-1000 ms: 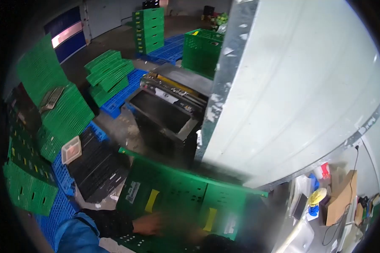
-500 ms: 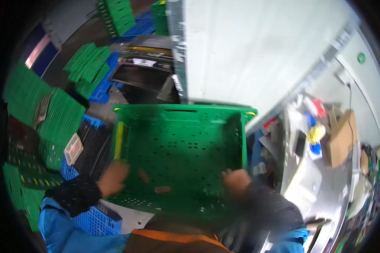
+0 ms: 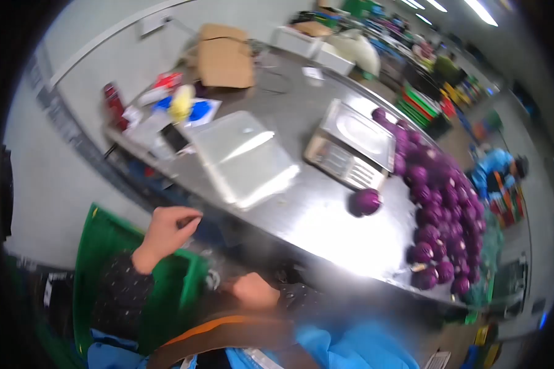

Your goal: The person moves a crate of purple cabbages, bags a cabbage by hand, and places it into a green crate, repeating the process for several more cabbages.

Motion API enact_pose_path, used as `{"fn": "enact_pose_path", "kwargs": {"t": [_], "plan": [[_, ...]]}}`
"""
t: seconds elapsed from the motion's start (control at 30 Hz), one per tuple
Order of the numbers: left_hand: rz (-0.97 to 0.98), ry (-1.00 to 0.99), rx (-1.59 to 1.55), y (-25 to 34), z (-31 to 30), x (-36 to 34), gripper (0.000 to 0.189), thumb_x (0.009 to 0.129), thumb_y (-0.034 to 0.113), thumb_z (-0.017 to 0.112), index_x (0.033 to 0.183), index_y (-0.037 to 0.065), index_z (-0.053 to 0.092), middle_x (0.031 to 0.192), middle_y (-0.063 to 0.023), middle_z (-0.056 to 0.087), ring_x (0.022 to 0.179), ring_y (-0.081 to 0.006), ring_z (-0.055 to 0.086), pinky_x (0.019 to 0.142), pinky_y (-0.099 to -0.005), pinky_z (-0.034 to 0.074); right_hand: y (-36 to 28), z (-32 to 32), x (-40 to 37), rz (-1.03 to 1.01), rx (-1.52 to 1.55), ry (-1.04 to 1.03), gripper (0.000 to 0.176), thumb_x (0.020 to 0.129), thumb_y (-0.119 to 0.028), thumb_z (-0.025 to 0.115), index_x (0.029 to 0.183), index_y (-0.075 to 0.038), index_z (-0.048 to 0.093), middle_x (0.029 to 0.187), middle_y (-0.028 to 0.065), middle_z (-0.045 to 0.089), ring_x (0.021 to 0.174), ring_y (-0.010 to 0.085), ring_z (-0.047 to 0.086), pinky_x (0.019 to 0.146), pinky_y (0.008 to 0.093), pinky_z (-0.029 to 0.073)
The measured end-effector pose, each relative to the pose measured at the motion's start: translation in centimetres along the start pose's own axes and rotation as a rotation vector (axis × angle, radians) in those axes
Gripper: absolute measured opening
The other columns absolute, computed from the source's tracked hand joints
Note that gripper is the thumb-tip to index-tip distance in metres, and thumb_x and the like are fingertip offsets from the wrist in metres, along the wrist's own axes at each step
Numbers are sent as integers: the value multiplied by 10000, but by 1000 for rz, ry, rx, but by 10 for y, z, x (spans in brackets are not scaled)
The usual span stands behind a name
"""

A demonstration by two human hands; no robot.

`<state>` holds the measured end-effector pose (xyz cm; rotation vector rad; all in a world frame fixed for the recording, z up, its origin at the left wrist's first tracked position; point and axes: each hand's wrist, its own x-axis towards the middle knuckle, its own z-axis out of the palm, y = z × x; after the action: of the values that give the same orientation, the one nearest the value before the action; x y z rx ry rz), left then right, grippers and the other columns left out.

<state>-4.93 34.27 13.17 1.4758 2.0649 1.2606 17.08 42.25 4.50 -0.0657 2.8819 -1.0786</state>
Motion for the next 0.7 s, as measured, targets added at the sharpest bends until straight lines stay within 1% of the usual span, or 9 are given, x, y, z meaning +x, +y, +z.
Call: {"fn": "enact_pose_path", "kwargs": {"t": [0.13, 0.27, 0.33, 0.4, 0.47, 0.53, 0.6, 0.67, 0.7], "plan": [[18, -18, 265, -47, 124, 117, 159, 695, 133, 619, 786, 11, 666, 739, -193, 627, 724, -360, 619, 650, -398, 504, 47, -45, -68, 186, 169, 351, 185, 812, -129, 600, 991, -81, 612, 905, 94, 632, 793, 300, 614, 682, 362, 500], [-105, -195, 725, -150, 213, 161, 134, 655, 100, 622, 777, 44, 623, 759, -171, 619, 764, -381, 594, 696, -438, 494, 125, -70, -175, 536, 79, 600, 225, 797, -114, 603, 1019, -81, 626, 903, 92, 663, 778, 268, 636, 709, 350, 499], [198, -254, 933, -155, 221, 163, 158, 670, 111, 627, 816, 55, 605, 767, -176, 590, 796, -367, 564, 751, -433, 477, 149, -123, -239, 816, 169, 601, 211, 787, -81, 599, 989, -105, 654, 893, 89, 674, 755, 238, 649, 685, 327, 501], [88, -82, 880, -198, 238, 163, 171, 707, 157, 631, 804, 28, 575, 769, -181, 563, 806, -364, 532, 775, -432, 446, 195, -155, -316, 938, 131, 689, 218, 789, -59, 612, 1005, -59, 638, 825, 106, 658, 678, 186, 638, 597, 282, 496], [-24, -193, 833, -165, 230, 172, 199, 721, 183, 634, 794, 13, 561, 780, -189, 565, 803, -376, 532, 756, -443, 437, 239, -196, -373, 1095, -16, 691, 227, 769, -87, 653, 991, -44, 644, 774, 130, 653, 660, 188, 632, 606, 290, 495], [-151, -299, 800, -134, 220, 180, 235, 734, 209, 638, 783, -2, 547, 790, -196, 567, 800, -388, 531, 737, -453, 429, 278, -249, -388, 1103, -59, 699, 339, 736, -120, 706, 1052, -41, 610, 849, 124, 652, 718, 177, 624, 643, 302, 491], [-347, -305, 735, -114, 218, 188, 266, 730, 228, 654, 795, -7, 550, 795, -206, 567, 783, -386, 528, 736, -444, 406, 337, -295, -375, 910, 58, 793, 511, 711, -170, 748, 1162, -56, 536, 961, 131, 623, 841, 181, 598, 725, 308, 479], [-305, -300, 801, -137, 220, 183, 283, 707, 217, 665, 824, -5, 535, 811, -209, 552, 788, -378, 519, 747, -437, 400, 423, -332, -348, 722, 155, 914, 683, 671, -281, 774, 1241, -64, 467, 1046, 192, 591, 878, 264, 619, 726, 352, 498], [-208, -303, 874, -146, 220, 178, 297, 692, 203, 670, 842, -5, 521, 825, -200, 540, 806, -374, 511, 748, -440, 398, 462, -352, -333, 790, 155, 940, 748, 643, -333, 792, 1250, -57, 453, 1089, 208, 560, 958, 289, 581, 786, 365, 481]]}}
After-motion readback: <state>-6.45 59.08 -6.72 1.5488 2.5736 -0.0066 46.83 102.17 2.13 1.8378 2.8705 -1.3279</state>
